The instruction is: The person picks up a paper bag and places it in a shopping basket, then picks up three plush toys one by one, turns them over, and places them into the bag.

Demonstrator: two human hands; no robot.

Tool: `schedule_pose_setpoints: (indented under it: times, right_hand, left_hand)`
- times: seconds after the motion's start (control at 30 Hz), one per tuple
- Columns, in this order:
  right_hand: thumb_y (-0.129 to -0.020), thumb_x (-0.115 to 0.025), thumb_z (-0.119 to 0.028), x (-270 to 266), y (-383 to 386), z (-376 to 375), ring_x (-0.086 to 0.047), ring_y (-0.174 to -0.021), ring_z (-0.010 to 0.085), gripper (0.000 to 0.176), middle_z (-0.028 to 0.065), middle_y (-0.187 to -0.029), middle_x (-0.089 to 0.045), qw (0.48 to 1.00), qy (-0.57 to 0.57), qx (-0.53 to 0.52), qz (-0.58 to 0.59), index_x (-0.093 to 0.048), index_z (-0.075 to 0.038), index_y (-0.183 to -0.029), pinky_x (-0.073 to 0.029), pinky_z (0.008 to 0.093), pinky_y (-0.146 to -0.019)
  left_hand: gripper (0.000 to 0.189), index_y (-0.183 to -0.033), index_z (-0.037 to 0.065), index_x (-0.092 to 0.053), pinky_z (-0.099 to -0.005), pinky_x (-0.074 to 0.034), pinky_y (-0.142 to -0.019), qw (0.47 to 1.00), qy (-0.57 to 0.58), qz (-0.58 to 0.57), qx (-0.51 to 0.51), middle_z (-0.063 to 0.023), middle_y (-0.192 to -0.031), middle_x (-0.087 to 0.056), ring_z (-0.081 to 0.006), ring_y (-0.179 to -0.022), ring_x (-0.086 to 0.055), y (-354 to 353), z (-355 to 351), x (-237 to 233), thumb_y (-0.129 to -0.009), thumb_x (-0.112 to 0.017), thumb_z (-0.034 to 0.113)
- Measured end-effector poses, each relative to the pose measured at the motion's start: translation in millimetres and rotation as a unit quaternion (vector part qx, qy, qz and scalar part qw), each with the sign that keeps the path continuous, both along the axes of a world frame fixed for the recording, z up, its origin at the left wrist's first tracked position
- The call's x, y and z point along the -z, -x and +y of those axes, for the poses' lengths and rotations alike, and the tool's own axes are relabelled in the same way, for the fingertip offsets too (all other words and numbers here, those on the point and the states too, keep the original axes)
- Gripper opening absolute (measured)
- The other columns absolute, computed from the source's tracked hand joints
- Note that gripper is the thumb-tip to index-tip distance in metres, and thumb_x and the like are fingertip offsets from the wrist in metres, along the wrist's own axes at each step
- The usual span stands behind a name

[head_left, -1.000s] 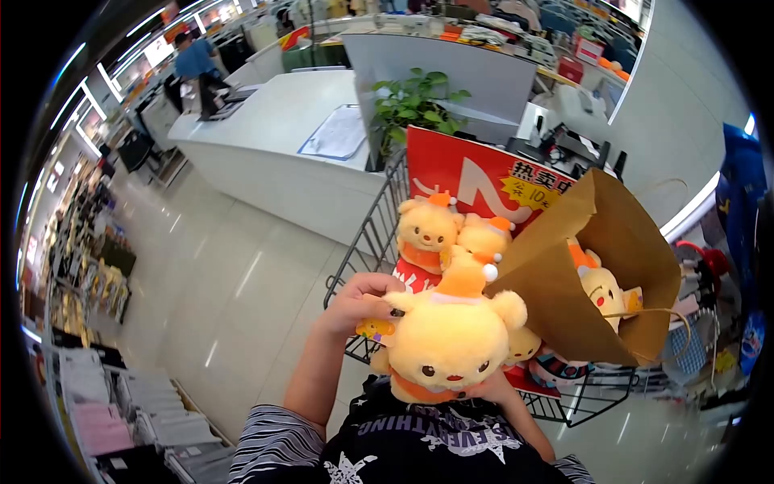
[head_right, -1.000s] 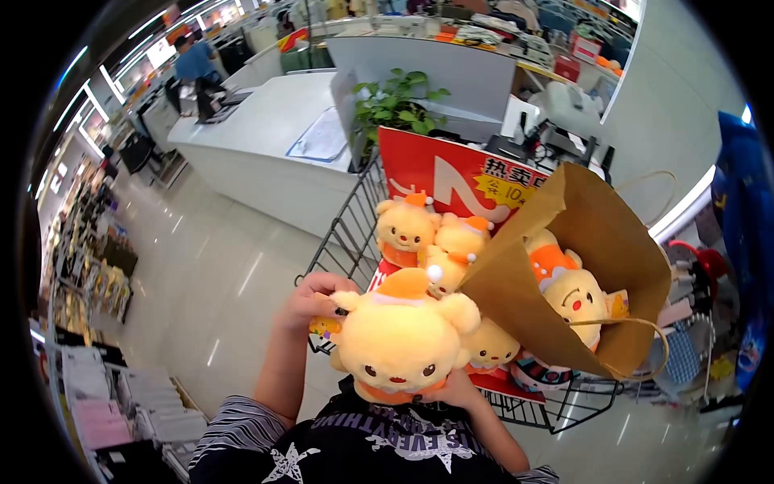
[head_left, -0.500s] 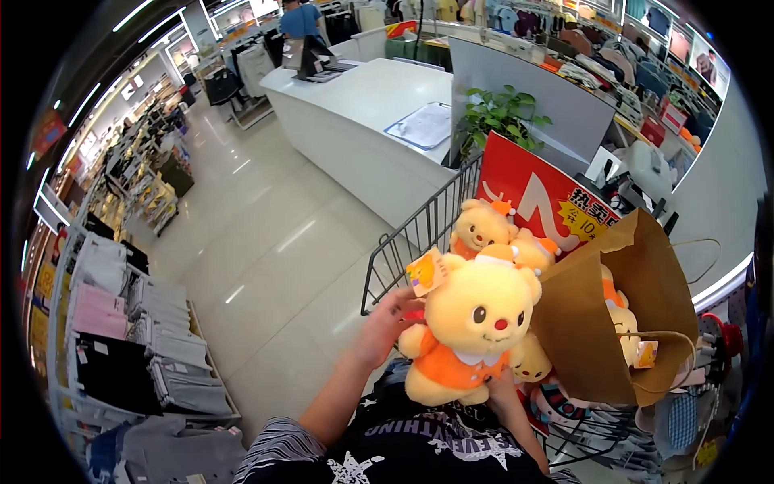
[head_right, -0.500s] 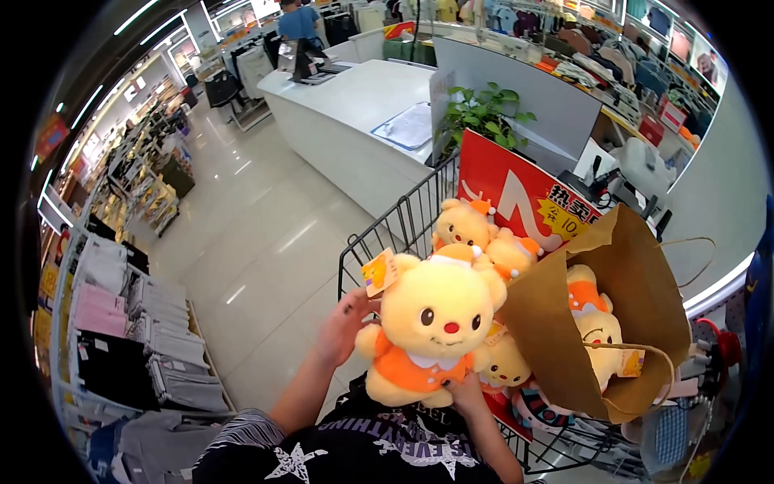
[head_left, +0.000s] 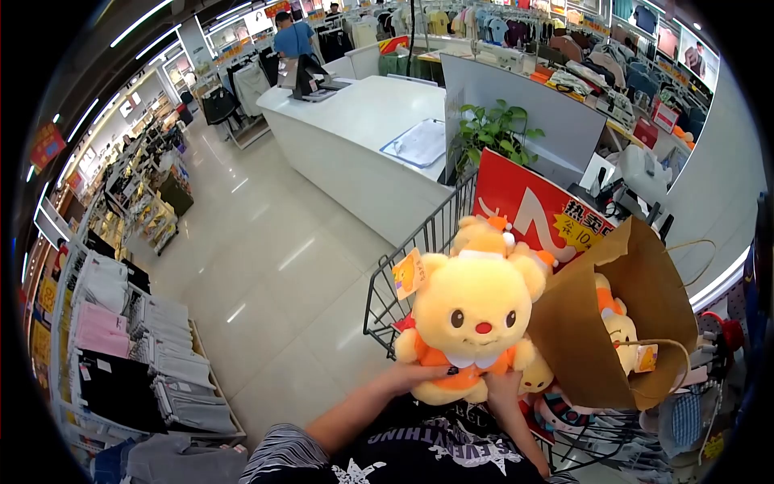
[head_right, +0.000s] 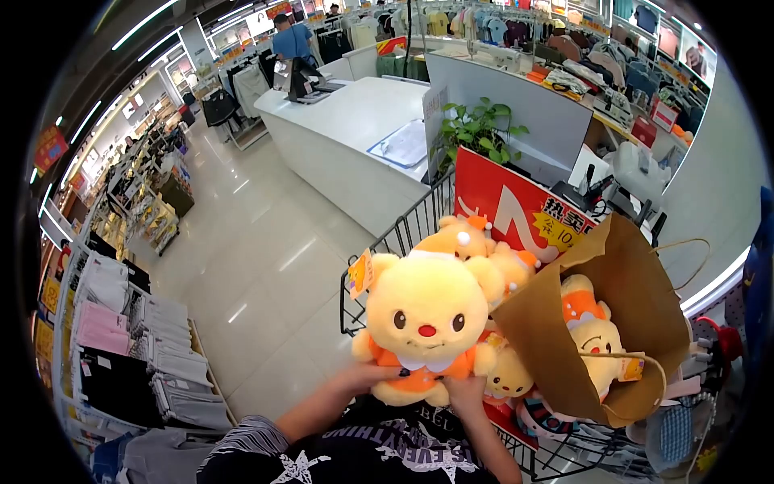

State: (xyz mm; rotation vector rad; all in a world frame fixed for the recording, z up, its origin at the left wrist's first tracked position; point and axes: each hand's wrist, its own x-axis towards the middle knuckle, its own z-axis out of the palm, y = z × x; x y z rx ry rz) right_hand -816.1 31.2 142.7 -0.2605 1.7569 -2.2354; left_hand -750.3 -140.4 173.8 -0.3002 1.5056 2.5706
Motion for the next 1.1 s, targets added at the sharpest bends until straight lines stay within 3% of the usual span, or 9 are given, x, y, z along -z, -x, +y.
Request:
schedule_pose_setpoints:
  times: [0.13, 0.27, 0.3, 0.37, 0.43, 0.5, 0.63, 0.77, 1.1]
  right_hand:
    - [-0.071, -0.065, -0.001, -2, 3, -14, -0.052, -0.099, 0.0195, 0.052, 0.0116, -0.111, -0.051, 0.994, 0.096, -0.005, 0.05, -0.04, 0.003, -0.116, -0.043, 0.0321, -0.086]
    - [-0.078, -0.062, -0.012, 1, 4, -26, -0.053, -0.096, 0.0179, 0.045, 0.0108, -0.108, -0.054, 0.997, -0.013, -0.027, 0.077, -0.041, 0.004, -0.115, -0.042, 0.0299, -0.085]
    - [-0.079, -0.061, -0.015, 1, 6, -31, -0.053, -0.096, 0.0175, 0.044, 0.0106, -0.107, -0.054, 0.992, -0.062, -0.02, 0.107, -0.041, 0.004, -0.114, -0.041, 0.0292, -0.084]
    - [-0.074, -0.066, -0.016, -11, 10, -35, -0.053, -0.095, 0.0178, 0.049, 0.0103, -0.107, -0.055, 0.997, -0.037, -0.027, 0.057, -0.043, 0.003, -0.113, -0.042, 0.0299, -0.085]
    - [-0.067, -0.072, -0.016, -26, 19, -33, -0.054, -0.095, 0.0179, 0.055, 0.0097, -0.106, -0.055, 0.991, -0.044, -0.115, 0.05, -0.045, 0.002, -0.112, -0.042, 0.0307, -0.085]
    - [-0.061, -0.075, -0.012, -21, 28, -28, -0.052, -0.099, 0.0183, 0.067, 0.0098, -0.111, -0.052, 0.978, -0.103, -0.177, 0.046, -0.041, 0.0, -0.117, -0.042, 0.0315, -0.086]
    - [-0.061, -0.075, -0.006, -26, 33, -38, -0.049, -0.104, 0.0191, 0.075, 0.0109, -0.117, -0.047, 0.989, -0.071, -0.124, 0.033, -0.032, 0.001, -0.122, -0.041, 0.0321, -0.088]
    - [-0.061, -0.075, -0.007, -15, 28, -45, -0.05, -0.103, 0.0193, 0.069, 0.0111, -0.114, -0.05, 0.994, -0.089, -0.049, 0.039, -0.038, 0.001, -0.119, -0.041, 0.0316, -0.087]
    - [-0.061, -0.077, -0.012, -24, 23, -44, -0.053, -0.099, 0.0185, 0.064, 0.0112, -0.11, -0.053, 0.994, -0.097, -0.039, 0.023, -0.043, 0.003, -0.114, -0.042, 0.0307, -0.085]
  left_hand:
    - [0.05, -0.118, 0.002, -0.043, -0.0316, -0.044, -0.086, 0.997, -0.066, -0.019, -0.035, -0.009, -0.112, -0.052, -0.0191, -0.103, -0.051, 17, -10, 5, -0.073, -0.065, 0.005]
    - [0.05, -0.117, 0.002, -0.043, -0.0314, -0.044, -0.085, 0.995, 0.009, -0.035, -0.089, -0.009, -0.111, -0.053, -0.0186, -0.103, -0.051, 33, -18, 8, -0.073, -0.065, 0.005]
    - [0.05, -0.117, 0.002, -0.043, -0.031, -0.044, -0.085, 0.991, 0.079, -0.045, -0.1, -0.0088, -0.111, -0.052, -0.0183, -0.103, -0.051, 36, -19, 4, -0.073, -0.066, 0.005]
    - [0.05, -0.117, 0.002, -0.043, -0.0306, -0.044, -0.085, 0.981, 0.151, -0.055, -0.11, -0.0086, -0.111, -0.052, -0.0179, -0.103, -0.05, 41, -23, 3, -0.073, -0.066, 0.006]
    - [0.052, -0.118, 0.002, -0.042, -0.0295, -0.043, -0.086, 0.974, 0.18, 0.045, -0.129, -0.0082, -0.112, -0.052, -0.0168, -0.103, -0.05, 43, -27, 8, -0.072, -0.067, 0.007]
    - [0.056, -0.12, 0.0, -0.04, -0.0288, -0.042, -0.085, 0.985, 0.125, 0.028, -0.119, -0.0085, -0.113, -0.052, -0.0151, -0.102, -0.05, 47, -34, -4, -0.072, -0.068, 0.01]
    - [0.05, -0.117, -0.001, -0.043, -0.0298, -0.045, -0.083, 0.982, 0.168, 0.051, -0.065, -0.0098, -0.109, -0.055, -0.0167, -0.097, -0.054, 57, -46, -5, -0.075, -0.066, 0.014]
    - [0.065, -0.116, -0.002, -0.043, -0.0308, -0.044, -0.084, 0.962, 0.25, 0.102, 0.041, -0.0121, -0.108, -0.055, -0.0189, -0.097, -0.054, 60, -55, -17, -0.065, -0.074, 0.023]
    - [0.059, -0.11, -0.001, -0.049, -0.0316, -0.043, -0.084, 0.964, 0.25, 0.084, 0.042, -0.01, -0.106, -0.057, -0.0201, -0.096, -0.055, 64, -59, -1, -0.062, -0.075, 0.022]
